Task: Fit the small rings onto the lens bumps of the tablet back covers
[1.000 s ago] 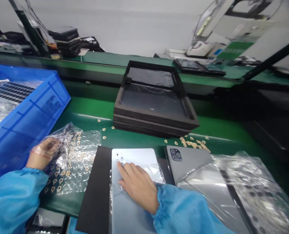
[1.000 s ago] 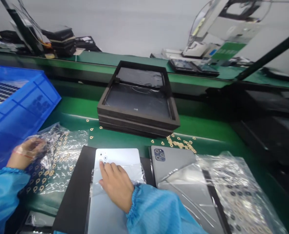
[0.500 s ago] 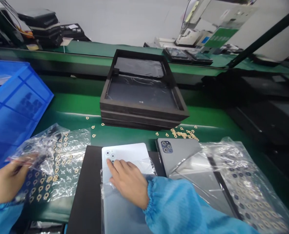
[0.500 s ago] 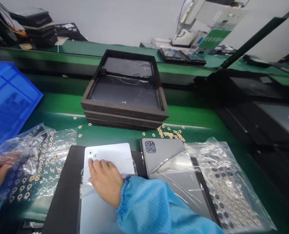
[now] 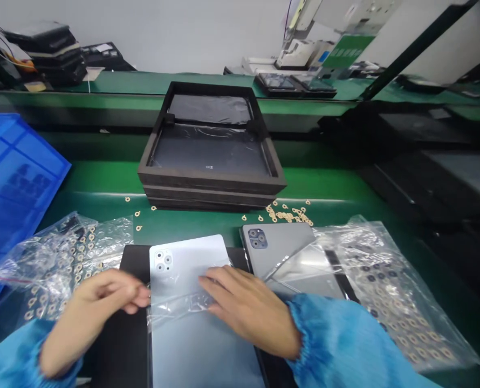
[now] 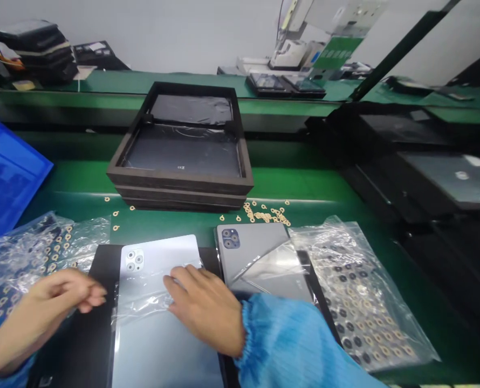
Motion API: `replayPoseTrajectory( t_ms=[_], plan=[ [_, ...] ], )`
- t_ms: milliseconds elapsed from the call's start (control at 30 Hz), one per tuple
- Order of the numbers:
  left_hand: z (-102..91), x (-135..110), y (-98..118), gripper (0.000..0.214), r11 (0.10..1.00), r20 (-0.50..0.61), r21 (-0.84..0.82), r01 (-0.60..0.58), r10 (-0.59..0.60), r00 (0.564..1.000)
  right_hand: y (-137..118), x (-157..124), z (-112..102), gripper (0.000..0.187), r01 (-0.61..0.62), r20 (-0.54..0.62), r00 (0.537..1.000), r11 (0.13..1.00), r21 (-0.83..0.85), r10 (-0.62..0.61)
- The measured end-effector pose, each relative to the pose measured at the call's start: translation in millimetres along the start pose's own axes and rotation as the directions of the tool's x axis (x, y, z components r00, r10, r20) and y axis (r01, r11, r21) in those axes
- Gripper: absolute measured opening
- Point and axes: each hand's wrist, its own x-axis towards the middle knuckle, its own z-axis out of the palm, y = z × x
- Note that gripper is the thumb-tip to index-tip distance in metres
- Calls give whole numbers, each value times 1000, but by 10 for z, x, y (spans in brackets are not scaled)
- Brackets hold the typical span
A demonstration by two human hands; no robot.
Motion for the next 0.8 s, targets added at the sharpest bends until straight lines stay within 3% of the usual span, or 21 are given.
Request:
replayPoseTrajectory(
  t_ms=[67,133,267,467,667,733,800],
  plan=[
    [351,192,257,48,985,198,-135,109,-81,977,134,-186,-68,30,-38,-68,997,999,4,39],
    [601,342,460,50,966,305,-182,184,-122,944,276,-342,-103,26,-86,-112,990,996,-2,85],
    [846,532,653,56,955,363,-178,238,-161,918,555,-527,-133,24,-147,-153,977,989,6,146],
    [1094,774,773,45,979,405,-76,191,-145,903,903,-578,-153,25,-180,-192,963,982,57,188],
    [1371,1045,873,26,1000,510,-11,-11,15,860,1099,-650,-46,25,-216,-270,924,952,219,272],
    [1461,1128,908,21,983,526,30,-178,136,839,1131,-677,-5,23,-242,-307,894,928,283,327],
    [1559,1199,948,18,905,512,115,-410,299,805,1155,-693,26,22,-252,-346,858,898,360,379]
  ],
)
